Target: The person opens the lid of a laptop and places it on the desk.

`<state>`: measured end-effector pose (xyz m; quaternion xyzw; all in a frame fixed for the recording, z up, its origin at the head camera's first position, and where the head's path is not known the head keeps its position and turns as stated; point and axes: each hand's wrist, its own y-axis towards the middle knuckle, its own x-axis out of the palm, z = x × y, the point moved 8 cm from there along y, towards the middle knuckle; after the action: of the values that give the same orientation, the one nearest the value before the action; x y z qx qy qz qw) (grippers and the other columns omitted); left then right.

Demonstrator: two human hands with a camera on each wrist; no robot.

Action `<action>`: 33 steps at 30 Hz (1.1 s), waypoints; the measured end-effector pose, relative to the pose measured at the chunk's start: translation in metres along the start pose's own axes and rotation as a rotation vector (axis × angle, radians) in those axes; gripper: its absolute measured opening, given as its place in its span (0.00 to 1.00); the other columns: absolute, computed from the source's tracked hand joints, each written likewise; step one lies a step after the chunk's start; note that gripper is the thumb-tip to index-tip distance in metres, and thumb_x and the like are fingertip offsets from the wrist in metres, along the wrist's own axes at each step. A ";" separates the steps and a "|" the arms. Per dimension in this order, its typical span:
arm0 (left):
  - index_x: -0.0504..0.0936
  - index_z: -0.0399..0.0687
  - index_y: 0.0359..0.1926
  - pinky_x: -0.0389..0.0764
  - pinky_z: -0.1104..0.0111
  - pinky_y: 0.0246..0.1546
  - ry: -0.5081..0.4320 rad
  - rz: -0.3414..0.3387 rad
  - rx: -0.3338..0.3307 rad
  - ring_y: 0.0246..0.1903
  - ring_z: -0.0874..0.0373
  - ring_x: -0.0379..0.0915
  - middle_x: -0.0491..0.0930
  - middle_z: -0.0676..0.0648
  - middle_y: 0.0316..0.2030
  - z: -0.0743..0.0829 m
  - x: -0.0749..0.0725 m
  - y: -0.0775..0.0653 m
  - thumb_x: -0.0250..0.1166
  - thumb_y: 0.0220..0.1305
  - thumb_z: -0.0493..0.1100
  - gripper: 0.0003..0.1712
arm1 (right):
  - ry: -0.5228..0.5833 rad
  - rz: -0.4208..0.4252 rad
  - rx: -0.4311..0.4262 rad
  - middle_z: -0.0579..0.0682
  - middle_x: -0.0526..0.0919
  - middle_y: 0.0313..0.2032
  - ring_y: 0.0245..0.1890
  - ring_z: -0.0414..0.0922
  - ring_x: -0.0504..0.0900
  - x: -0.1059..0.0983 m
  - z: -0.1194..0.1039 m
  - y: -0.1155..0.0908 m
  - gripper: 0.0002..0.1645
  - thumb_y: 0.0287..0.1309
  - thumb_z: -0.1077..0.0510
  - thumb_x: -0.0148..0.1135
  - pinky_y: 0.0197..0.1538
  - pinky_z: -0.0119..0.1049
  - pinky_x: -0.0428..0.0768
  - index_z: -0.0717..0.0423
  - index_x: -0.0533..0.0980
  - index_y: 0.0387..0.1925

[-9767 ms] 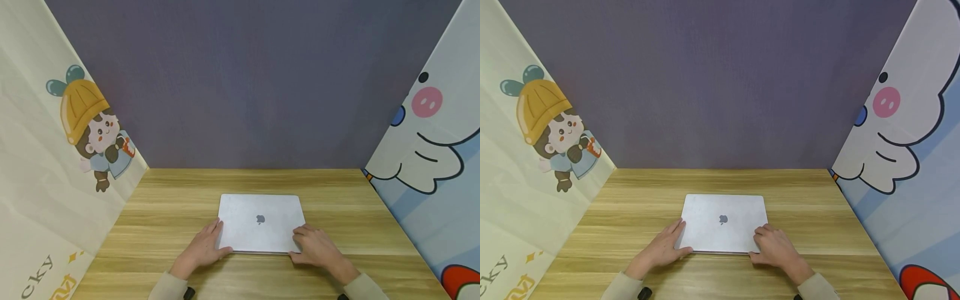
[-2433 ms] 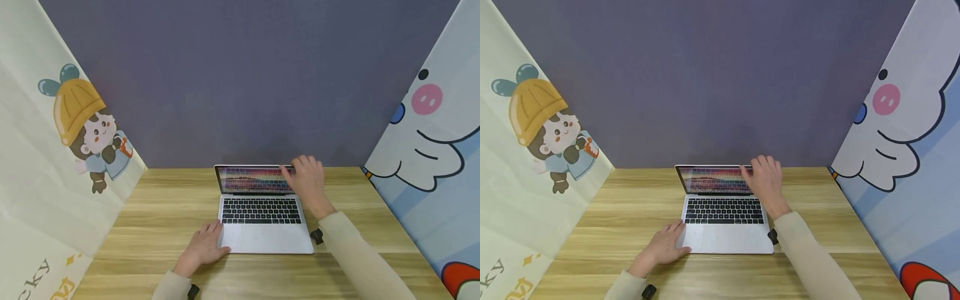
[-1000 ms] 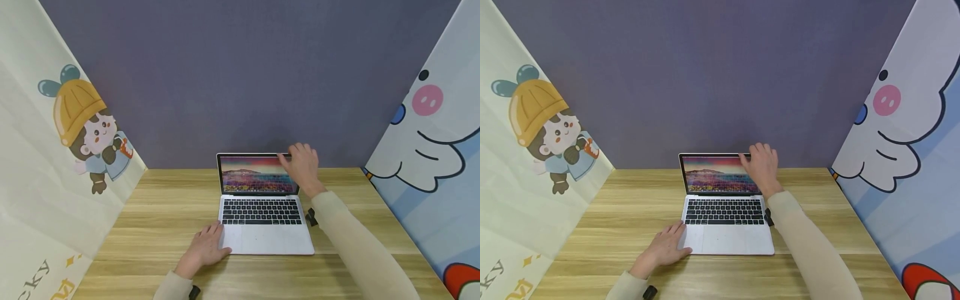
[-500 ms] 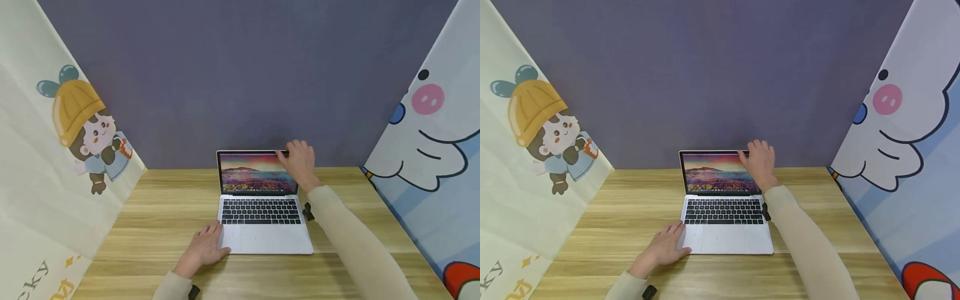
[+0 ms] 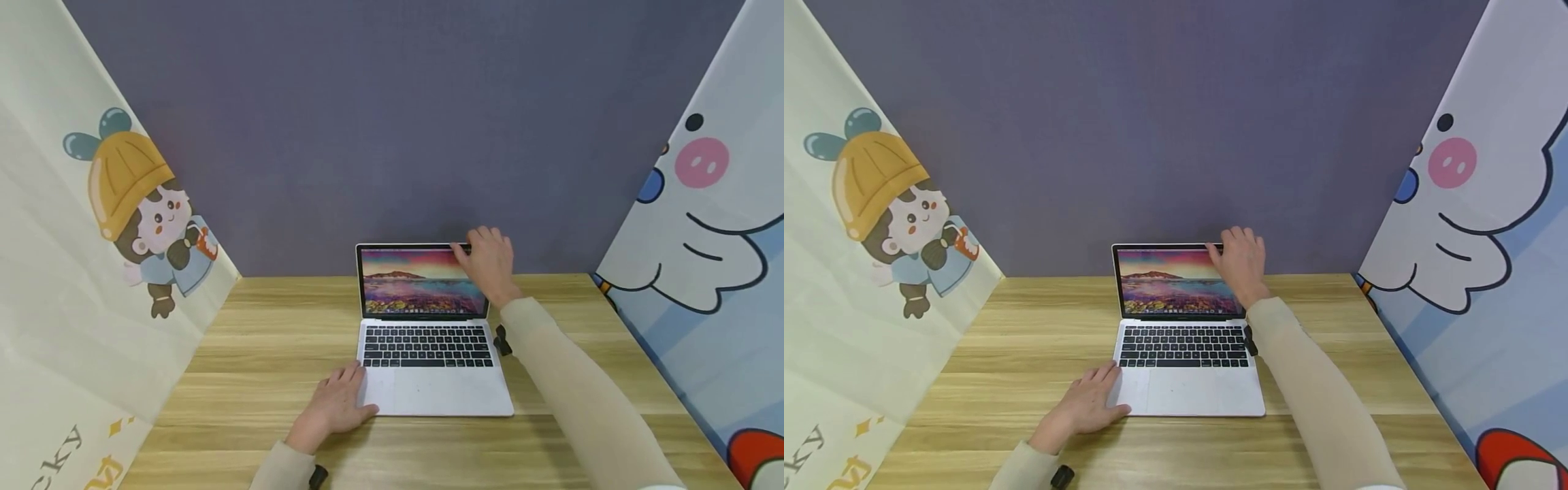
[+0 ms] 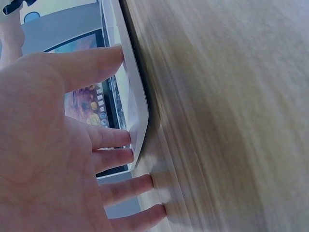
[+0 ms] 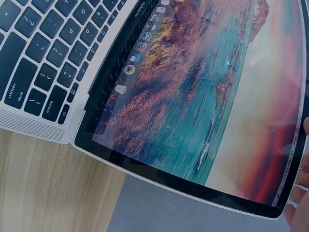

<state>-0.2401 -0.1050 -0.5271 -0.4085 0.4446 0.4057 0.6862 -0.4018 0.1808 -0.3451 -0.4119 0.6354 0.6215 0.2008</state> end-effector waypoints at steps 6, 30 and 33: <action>0.63 0.36 0.74 0.65 0.37 0.65 -0.003 0.001 -0.005 0.70 0.34 0.59 0.60 0.35 0.74 0.001 -0.001 0.000 0.65 0.64 0.64 0.50 | -0.004 -0.025 0.021 0.55 0.79 0.34 0.37 0.56 0.73 0.007 0.003 0.005 0.24 0.69 0.40 0.62 0.41 0.52 0.72 0.58 0.79 0.34; 0.63 0.37 0.73 0.67 0.36 0.63 0.014 0.017 0.015 0.68 0.33 0.61 0.61 0.35 0.73 0.000 0.000 -0.002 0.65 0.63 0.66 0.51 | -0.024 -0.069 0.050 0.58 0.81 0.40 0.42 0.57 0.75 0.027 0.007 0.015 0.26 0.70 0.40 0.61 0.46 0.54 0.76 0.62 0.81 0.41; 0.64 0.36 0.73 0.67 0.36 0.63 0.015 0.021 0.016 0.68 0.32 0.61 0.61 0.35 0.73 0.001 -0.001 -0.001 0.65 0.62 0.66 0.51 | -0.042 -0.057 0.039 0.59 0.81 0.40 0.43 0.58 0.76 0.028 0.006 0.016 0.26 0.70 0.42 0.61 0.47 0.55 0.77 0.63 0.81 0.42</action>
<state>-0.2388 -0.1044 -0.5258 -0.4014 0.4574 0.4060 0.6818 -0.4322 0.1774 -0.3570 -0.4127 0.6312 0.6114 0.2397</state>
